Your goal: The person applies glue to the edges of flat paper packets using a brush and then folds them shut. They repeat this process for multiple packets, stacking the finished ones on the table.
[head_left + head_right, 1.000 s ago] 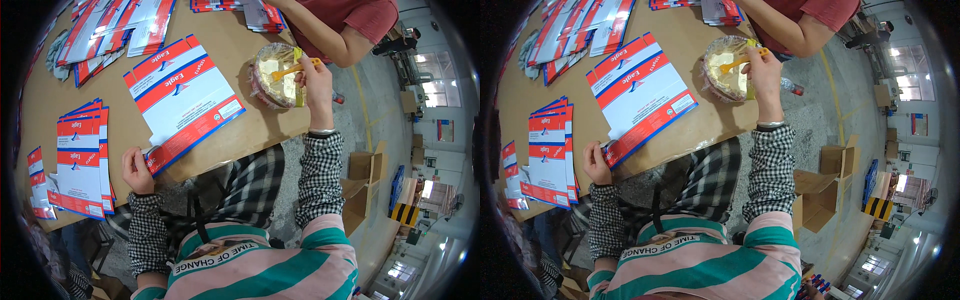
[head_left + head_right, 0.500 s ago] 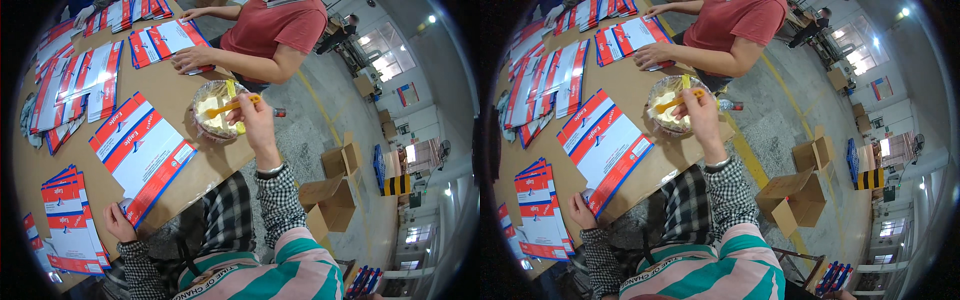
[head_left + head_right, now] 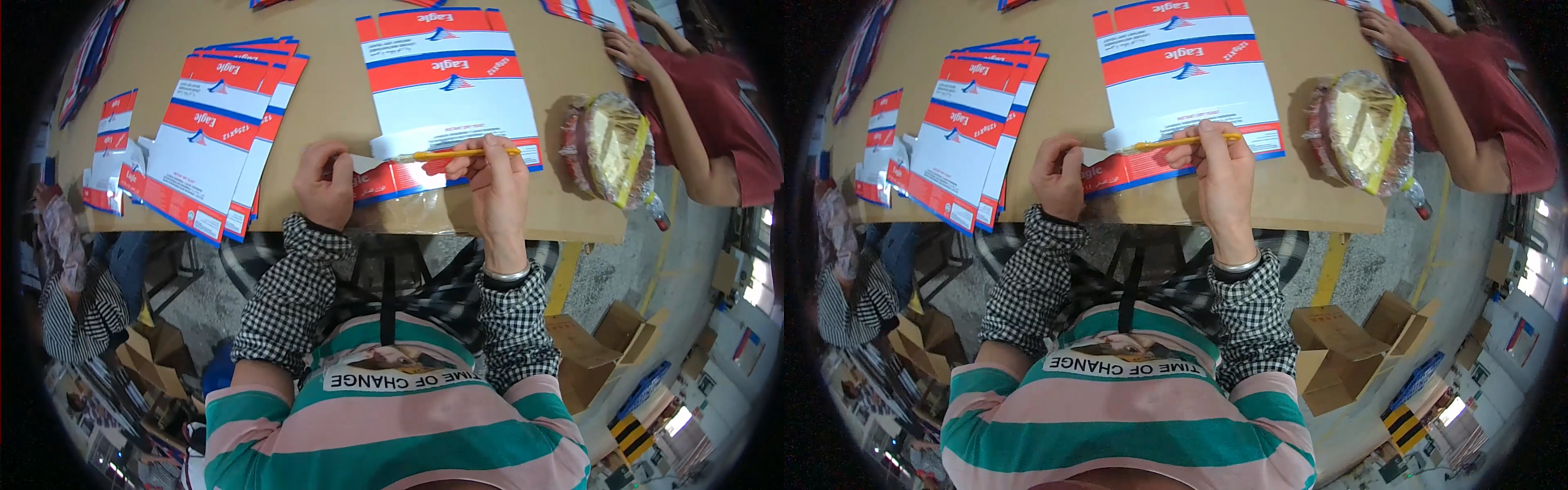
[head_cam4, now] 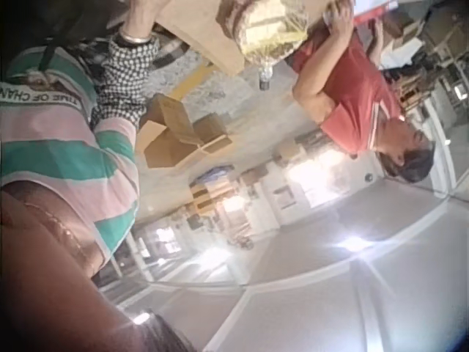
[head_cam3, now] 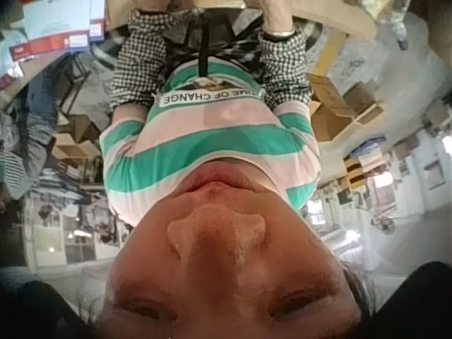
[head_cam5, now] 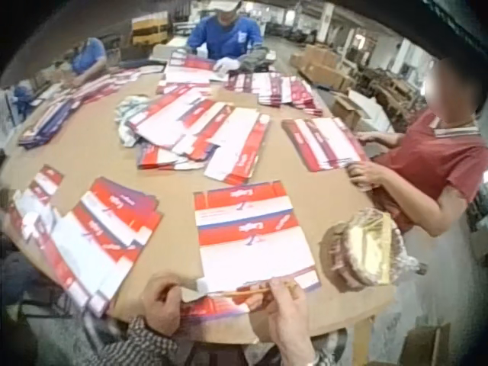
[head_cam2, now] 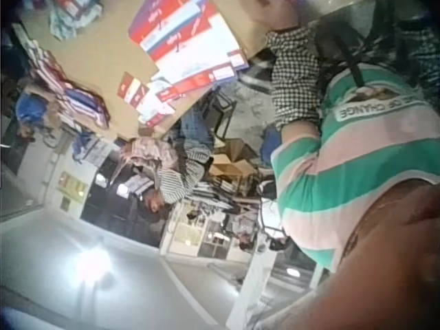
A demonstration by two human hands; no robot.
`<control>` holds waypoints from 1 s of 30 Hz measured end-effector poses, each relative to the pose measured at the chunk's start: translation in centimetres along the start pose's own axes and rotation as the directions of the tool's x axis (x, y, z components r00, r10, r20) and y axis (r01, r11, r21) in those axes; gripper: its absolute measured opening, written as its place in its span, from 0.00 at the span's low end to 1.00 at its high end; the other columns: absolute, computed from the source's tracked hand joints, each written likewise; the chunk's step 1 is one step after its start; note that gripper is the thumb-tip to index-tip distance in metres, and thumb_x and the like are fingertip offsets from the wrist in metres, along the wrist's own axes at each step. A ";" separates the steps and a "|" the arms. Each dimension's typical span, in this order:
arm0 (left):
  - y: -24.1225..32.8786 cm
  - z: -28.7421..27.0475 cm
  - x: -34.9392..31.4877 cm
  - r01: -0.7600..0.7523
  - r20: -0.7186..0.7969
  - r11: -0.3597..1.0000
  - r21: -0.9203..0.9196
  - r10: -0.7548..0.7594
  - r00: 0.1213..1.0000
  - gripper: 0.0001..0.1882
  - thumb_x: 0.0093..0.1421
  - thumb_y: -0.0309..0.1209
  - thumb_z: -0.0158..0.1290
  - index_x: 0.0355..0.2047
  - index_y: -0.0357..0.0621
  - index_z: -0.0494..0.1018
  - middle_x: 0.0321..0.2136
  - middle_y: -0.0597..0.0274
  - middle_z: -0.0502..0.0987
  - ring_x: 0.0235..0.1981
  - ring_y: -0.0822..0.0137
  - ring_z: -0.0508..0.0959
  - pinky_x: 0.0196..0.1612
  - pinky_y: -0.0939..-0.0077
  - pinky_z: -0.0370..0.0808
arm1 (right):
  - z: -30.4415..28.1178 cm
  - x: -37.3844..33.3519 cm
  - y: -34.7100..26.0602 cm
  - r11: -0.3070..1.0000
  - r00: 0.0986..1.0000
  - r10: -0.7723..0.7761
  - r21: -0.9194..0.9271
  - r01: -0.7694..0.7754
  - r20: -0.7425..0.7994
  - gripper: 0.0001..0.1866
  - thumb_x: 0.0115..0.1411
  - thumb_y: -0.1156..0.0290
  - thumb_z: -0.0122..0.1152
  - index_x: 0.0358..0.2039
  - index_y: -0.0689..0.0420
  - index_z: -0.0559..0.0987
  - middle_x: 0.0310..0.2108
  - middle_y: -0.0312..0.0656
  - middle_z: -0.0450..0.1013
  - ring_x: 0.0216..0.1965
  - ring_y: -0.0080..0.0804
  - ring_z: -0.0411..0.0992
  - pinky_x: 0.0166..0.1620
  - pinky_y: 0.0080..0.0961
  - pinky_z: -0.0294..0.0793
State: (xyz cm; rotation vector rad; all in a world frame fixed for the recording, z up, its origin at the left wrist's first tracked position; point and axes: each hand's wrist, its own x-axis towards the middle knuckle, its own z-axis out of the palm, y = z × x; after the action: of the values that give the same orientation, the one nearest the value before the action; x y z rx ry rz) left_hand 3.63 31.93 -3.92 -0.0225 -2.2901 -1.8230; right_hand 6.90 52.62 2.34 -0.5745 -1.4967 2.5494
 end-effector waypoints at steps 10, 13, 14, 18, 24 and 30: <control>0.1 0.0 -0.2 -0.049 -0.006 0.998 0.030 0.049 0.999 0.04 0.52 0.18 0.49 0.29 0.33 0.73 0.32 0.56 0.75 0.29 0.68 0.75 0.32 0.79 0.72 | 0.8 1.9 0.8 0.997 1.000 0.020 -0.071 -0.020 -0.002 0.10 0.65 0.69 0.47 0.33 0.64 0.71 0.30 0.47 0.73 0.25 0.29 0.73 0.30 0.22 0.73; 0.6 0.3 -0.1 0.001 0.000 1.000 0.008 -0.001 1.000 0.05 0.52 0.18 0.49 0.29 0.33 0.73 0.32 0.55 0.75 0.29 0.68 0.75 0.33 0.79 0.72 | 0.7 2.4 1.0 0.996 1.000 0.029 -0.080 -0.028 0.003 0.10 0.65 0.69 0.47 0.32 0.64 0.71 0.29 0.47 0.73 0.24 0.28 0.73 0.30 0.22 0.73; 0.5 0.3 0.0 -0.001 -0.004 1.000 0.012 0.001 1.000 0.05 0.52 0.18 0.49 0.29 0.33 0.73 0.32 0.55 0.75 0.29 0.68 0.75 0.33 0.79 0.72 | 0.6 2.6 1.1 0.996 0.999 0.033 -0.079 -0.033 0.002 0.10 0.65 0.69 0.47 0.32 0.64 0.71 0.29 0.47 0.73 0.24 0.28 0.73 0.30 0.21 0.73; 0.5 0.3 0.1 -0.007 -0.008 1.000 0.029 0.007 1.000 0.04 0.51 0.18 0.50 0.29 0.32 0.73 0.31 0.55 0.75 0.29 0.68 0.75 0.32 0.79 0.72 | 0.9 2.5 1.5 0.993 0.998 0.060 -0.107 -0.058 0.014 0.10 0.64 0.69 0.47 0.31 0.64 0.71 0.28 0.46 0.73 0.24 0.28 0.73 0.30 0.21 0.73; 0.7 0.2 0.0 0.011 -0.015 0.999 0.035 -0.010 1.000 0.04 0.51 0.18 0.50 0.28 0.32 0.73 0.31 0.55 0.75 0.29 0.68 0.75 0.33 0.79 0.72 | 0.8 2.7 1.4 0.993 0.998 0.065 -0.100 -0.063 0.016 0.10 0.65 0.70 0.46 0.31 0.63 0.71 0.28 0.46 0.73 0.25 0.27 0.73 0.30 0.21 0.73; 0.6 0.1 0.1 -0.001 -0.004 0.999 0.041 0.001 1.000 0.04 0.51 0.18 0.50 0.28 0.33 0.73 0.31 0.55 0.75 0.29 0.67 0.75 0.33 0.78 0.72 | 0.6 2.6 1.0 0.981 0.994 0.070 -0.188 -0.053 0.084 0.10 0.64 0.70 0.45 0.32 0.63 0.70 0.30 0.49 0.72 0.25 0.29 0.72 0.33 0.25 0.74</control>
State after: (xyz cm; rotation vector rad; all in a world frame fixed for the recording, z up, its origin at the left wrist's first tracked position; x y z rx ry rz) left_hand 3.63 32.15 -3.38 -0.0142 -2.3238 -1.7735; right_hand 4.34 52.39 1.05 -0.5422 -1.7882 2.5294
